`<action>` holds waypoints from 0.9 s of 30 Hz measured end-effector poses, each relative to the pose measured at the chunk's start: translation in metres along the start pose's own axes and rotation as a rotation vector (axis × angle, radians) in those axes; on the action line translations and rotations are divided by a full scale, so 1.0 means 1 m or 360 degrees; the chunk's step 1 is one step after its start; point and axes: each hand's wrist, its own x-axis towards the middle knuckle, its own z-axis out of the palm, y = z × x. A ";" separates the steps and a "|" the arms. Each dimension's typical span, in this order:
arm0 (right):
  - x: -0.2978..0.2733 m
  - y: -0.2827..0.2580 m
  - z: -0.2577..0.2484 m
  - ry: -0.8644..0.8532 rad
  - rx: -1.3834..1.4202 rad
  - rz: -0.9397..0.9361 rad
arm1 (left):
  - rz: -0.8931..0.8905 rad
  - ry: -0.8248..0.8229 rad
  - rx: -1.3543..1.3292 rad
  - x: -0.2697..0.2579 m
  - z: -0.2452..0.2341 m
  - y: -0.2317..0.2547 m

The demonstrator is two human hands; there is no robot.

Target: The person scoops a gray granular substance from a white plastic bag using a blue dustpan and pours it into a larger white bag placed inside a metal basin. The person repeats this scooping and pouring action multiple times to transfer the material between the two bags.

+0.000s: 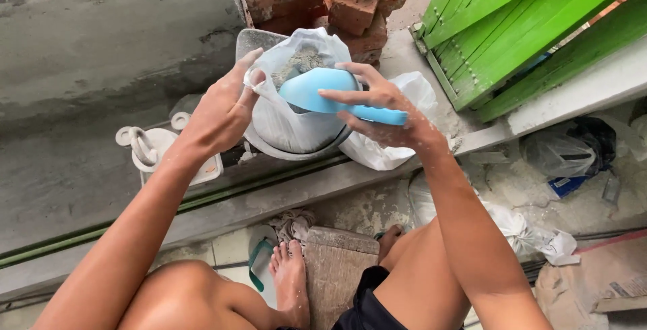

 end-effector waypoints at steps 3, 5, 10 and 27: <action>-0.004 0.007 -0.002 0.0043 -0.0035 0.0024 | -0.0043 0.0026 0.0098 -0.004 -0.005 0.006; 0.000 0.000 0.006 0.0053 -0.0061 -0.0050 | -0.0068 0.0034 0.0135 -0.002 -0.005 0.002; -0.002 -0.018 0.004 0.0024 -0.0157 -0.0166 | -0.0092 0.0048 0.0290 0.009 -0.002 -0.014; -0.063 0.016 -0.050 0.1491 0.1969 0.0785 | 0.0646 0.0456 0.1538 0.009 0.005 0.008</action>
